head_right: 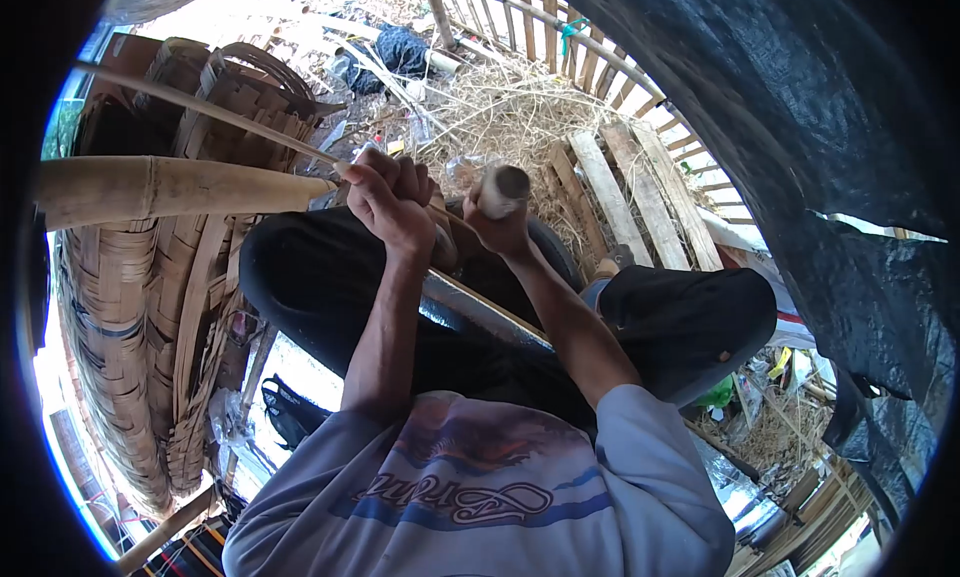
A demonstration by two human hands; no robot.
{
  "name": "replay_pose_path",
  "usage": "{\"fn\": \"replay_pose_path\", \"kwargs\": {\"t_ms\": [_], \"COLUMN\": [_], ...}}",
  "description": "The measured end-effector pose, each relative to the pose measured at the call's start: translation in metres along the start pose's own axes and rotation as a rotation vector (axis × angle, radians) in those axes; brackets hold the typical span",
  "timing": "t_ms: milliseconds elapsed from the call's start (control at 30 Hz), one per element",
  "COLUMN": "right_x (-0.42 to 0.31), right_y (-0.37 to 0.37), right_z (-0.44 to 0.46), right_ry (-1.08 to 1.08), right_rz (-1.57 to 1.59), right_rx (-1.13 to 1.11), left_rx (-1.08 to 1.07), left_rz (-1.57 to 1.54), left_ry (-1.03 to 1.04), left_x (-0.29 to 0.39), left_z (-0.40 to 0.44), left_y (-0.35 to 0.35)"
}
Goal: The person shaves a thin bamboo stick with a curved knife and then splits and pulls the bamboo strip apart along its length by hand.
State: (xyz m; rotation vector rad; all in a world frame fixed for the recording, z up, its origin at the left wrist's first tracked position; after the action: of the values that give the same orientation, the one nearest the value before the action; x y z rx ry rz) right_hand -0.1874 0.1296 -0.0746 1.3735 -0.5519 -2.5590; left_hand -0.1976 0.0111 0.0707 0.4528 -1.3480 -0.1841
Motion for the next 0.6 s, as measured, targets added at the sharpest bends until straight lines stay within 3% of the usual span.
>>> {"fn": "replay_pose_path", "kwargs": {"t_ms": [33,167,200,267,300,400,467,533,600], "right_x": [0.005,-0.023,-0.021,0.011,0.001,-0.001,-0.011,0.009,0.004], "right_y": [0.001,0.015,0.015,0.003,0.006,0.007,0.008,-0.001,0.003], "right_z": [0.003,0.02,0.011,-0.003,0.01,0.015,0.007,-0.001,0.013], "right_ry": [0.016,-0.125,-0.117,0.137,-0.071,0.027,-0.034,-0.012,-0.131], "right_rz": [-0.063,-0.003,-0.01,-0.009,-0.068,0.128,0.193,-0.163,-0.143], "right_rx": [-0.113,-0.206,-0.205,-0.021,-0.066,-0.086,-0.086,-0.174,-0.175], "left_rx": [-0.003,0.024,0.027,0.012,-0.005,0.018,0.039,0.037,0.026], "left_rz": [-0.027,-0.093,-0.096,-0.018,-0.048,-0.074,-0.094,-0.088,-0.101], "left_ry": [-0.013,-0.06,-0.069,-0.05,-0.015,-0.035,-0.063,-0.071,-0.043], "left_x": [-0.001,-0.001,-0.003,-0.003,0.0,-0.004,-0.006,-0.008,-0.006], "left_z": [0.001,-0.001,-0.004,0.002,0.003,0.003,-0.001,0.004,0.01], "left_y": [-0.004,-0.005,-0.007,-0.007,-0.007,-0.01,-0.009,-0.008,-0.008]}}
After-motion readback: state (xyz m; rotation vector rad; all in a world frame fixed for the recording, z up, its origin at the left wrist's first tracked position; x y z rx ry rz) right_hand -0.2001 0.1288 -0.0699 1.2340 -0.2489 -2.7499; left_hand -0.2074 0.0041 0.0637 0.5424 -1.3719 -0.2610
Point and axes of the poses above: each hand's wrist, its own z-axis towards the middle knuckle, its own y-axis out of the palm, x = y × z, the point moved 7 cm from there along z, towards the middle knuckle, and after that the axes turned 15 degrees about -y, right-handed, at the moved point
